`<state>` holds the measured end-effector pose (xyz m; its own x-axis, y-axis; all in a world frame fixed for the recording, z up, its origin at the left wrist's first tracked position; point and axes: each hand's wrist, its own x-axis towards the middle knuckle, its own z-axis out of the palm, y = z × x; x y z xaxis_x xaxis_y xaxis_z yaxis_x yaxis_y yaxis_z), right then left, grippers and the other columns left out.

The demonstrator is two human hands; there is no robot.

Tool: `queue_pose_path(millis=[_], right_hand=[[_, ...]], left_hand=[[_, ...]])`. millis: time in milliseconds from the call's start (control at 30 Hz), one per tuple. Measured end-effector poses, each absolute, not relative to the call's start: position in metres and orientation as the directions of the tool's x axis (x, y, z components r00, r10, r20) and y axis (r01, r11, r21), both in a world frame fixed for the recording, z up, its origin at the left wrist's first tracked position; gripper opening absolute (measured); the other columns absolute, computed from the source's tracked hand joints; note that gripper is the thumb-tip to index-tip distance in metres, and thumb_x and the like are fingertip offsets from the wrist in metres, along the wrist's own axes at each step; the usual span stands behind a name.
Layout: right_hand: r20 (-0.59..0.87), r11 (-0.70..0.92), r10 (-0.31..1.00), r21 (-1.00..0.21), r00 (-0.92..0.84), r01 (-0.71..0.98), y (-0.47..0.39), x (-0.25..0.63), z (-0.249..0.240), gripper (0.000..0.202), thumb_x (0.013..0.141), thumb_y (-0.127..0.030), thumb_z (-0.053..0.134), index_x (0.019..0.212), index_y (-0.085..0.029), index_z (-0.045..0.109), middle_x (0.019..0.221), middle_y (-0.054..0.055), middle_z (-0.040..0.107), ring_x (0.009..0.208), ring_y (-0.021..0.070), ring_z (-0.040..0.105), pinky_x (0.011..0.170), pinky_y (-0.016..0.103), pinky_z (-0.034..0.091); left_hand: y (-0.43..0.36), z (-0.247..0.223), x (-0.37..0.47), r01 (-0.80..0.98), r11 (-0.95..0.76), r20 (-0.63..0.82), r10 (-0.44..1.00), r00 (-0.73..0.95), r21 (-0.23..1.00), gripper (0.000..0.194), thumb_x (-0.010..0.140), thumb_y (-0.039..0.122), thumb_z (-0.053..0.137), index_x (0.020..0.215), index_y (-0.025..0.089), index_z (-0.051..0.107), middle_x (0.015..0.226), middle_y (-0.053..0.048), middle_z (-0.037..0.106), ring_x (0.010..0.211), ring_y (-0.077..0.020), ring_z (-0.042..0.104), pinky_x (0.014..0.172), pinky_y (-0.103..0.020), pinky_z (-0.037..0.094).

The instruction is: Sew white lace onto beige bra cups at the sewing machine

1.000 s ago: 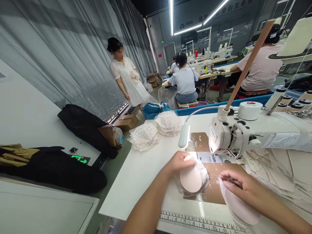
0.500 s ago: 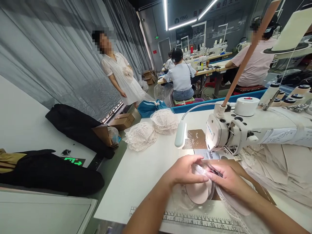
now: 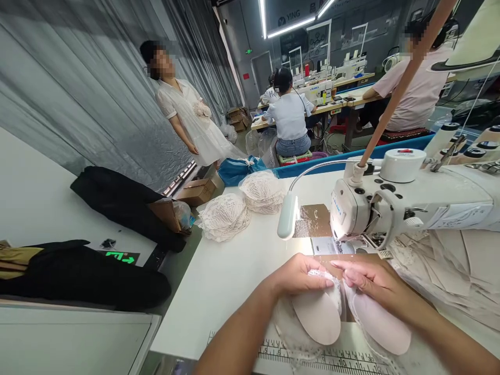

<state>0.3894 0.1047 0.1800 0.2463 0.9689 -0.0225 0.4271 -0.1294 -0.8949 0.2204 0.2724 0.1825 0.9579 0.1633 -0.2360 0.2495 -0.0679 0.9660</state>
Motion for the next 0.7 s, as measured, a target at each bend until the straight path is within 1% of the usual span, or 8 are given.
queue_pose_path(millis=[100, 167, 233, 333, 433, 533, 600, 700], right_hand=[[-0.106, -0.148, 0.985, -0.924, 0.137, 0.353, 0.107, 0.389, 0.177, 0.041, 0.089, -0.051, 0.054, 0.119, -0.028, 0.068, 0.121, 0.007, 0.068, 0.113, 0.0303, 0.059, 0.097, 0.043, 0.045], [-0.123, -0.151, 0.987, -0.928, 0.103, 0.340, 0.110, 0.386, 0.178, 0.038, 0.089, -0.048, 0.055, 0.116, -0.025, 0.067, 0.110, 0.007, 0.071, 0.100, 0.0276, 0.063, 0.085, 0.039, 0.050], [-0.126, -0.145, 0.989, -0.925, 0.076, 0.350, 0.112, 0.382, 0.180, 0.032, 0.089, -0.044, 0.053, 0.110, -0.024, 0.067, 0.099, 0.005, 0.071, 0.088, 0.0235, 0.063, 0.077, 0.035, 0.050], [-0.111, -0.124, 0.992, -0.921, 0.056, 0.368, 0.113, 0.376, 0.183, 0.025, 0.091, -0.042, 0.051, 0.099, -0.024, 0.066, 0.094, 0.002, 0.069, 0.085, 0.0207, 0.062, 0.074, 0.032, 0.046], [-0.112, -0.137, 0.990, -0.912, 0.087, 0.386, 0.112, 0.373, 0.184, 0.028, 0.093, -0.045, 0.048, 0.093, -0.025, 0.067, 0.090, 0.001, 0.068, 0.083, 0.0203, 0.061, 0.072, 0.032, 0.045], [-0.118, -0.163, 0.983, -0.912, 0.138, 0.377, 0.112, 0.373, 0.180, 0.035, 0.093, -0.051, 0.045, 0.090, -0.024, 0.066, 0.087, 0.003, 0.067, 0.082, 0.0209, 0.061, 0.073, 0.034, 0.045], [-0.104, -0.158, 0.977, -0.941, 0.187, 0.300, 0.112, 0.372, 0.174, 0.036, 0.091, -0.054, 0.048, 0.096, -0.022, 0.065, 0.093, 0.005, 0.066, 0.088, 0.0224, 0.062, 0.077, 0.035, 0.047], [-0.151, -0.181, 0.967, -0.974, 0.205, 0.135, 0.116, 0.369, 0.169, 0.050, 0.082, -0.055, 0.061, 0.119, -0.021, 0.057, 0.096, 0.004, 0.063, 0.090, 0.0233, 0.062, 0.078, 0.034, 0.050]], left_hand=[[0.271, 0.183, 0.220, 0.288, -0.020, -0.281, 0.165, 0.945, 0.957, 0.039, 0.072, 0.049, 0.076, 0.083, 0.012, 0.075, 0.073, -0.002, 0.062, 0.070, -0.0138, 0.051, 0.064, -0.024, 0.039], [0.271, 0.182, 0.220, 0.318, 0.000, -0.315, 0.159, 0.936, 0.948, 0.041, 0.070, 0.051, 0.077, 0.084, 0.012, 0.075, 0.070, -0.002, 0.060, 0.067, -0.0133, 0.049, 0.062, -0.024, 0.037], [0.271, 0.182, 0.220, 0.334, -0.008, -0.329, 0.147, 0.933, 0.943, 0.042, 0.069, 0.051, 0.077, 0.084, 0.011, 0.076, 0.066, -0.001, 0.057, 0.065, -0.0123, 0.047, 0.059, -0.024, 0.035], [0.271, 0.183, 0.220, 0.341, -0.027, -0.335, 0.122, 0.934, 0.940, 0.041, 0.068, 0.050, 0.078, 0.081, 0.011, 0.075, 0.063, 0.001, 0.052, 0.062, -0.0104, 0.041, 0.056, -0.023, 0.030], [0.271, 0.184, 0.220, 0.357, -0.042, -0.350, 0.111, 0.930, 0.933, 0.043, 0.068, 0.052, 0.077, 0.078, 0.011, 0.075, 0.059, 0.003, 0.048, 0.059, -0.0091, 0.038, 0.053, -0.022, 0.027], [0.270, 0.183, 0.220, 0.365, -0.045, -0.358, 0.118, 0.926, 0.930, 0.044, 0.068, 0.054, 0.077, 0.081, 0.011, 0.075, 0.063, 0.001, 0.056, 0.061, -0.0104, 0.044, 0.055, -0.022, 0.032], [0.269, 0.181, 0.221, 0.350, -0.038, -0.343, 0.125, 0.931, 0.936, 0.043, 0.069, 0.052, 0.077, 0.087, 0.012, 0.076, 0.074, -0.003, 0.064, 0.069, -0.0134, 0.052, 0.063, -0.023, 0.039], [0.269, 0.182, 0.221, 0.319, -0.092, -0.308, 0.116, 0.944, 0.943, 0.041, 0.074, 0.050, 0.073, 0.091, 0.013, 0.076, 0.081, -0.004, 0.067, 0.077, -0.0162, 0.056, 0.069, -0.024, 0.043]])
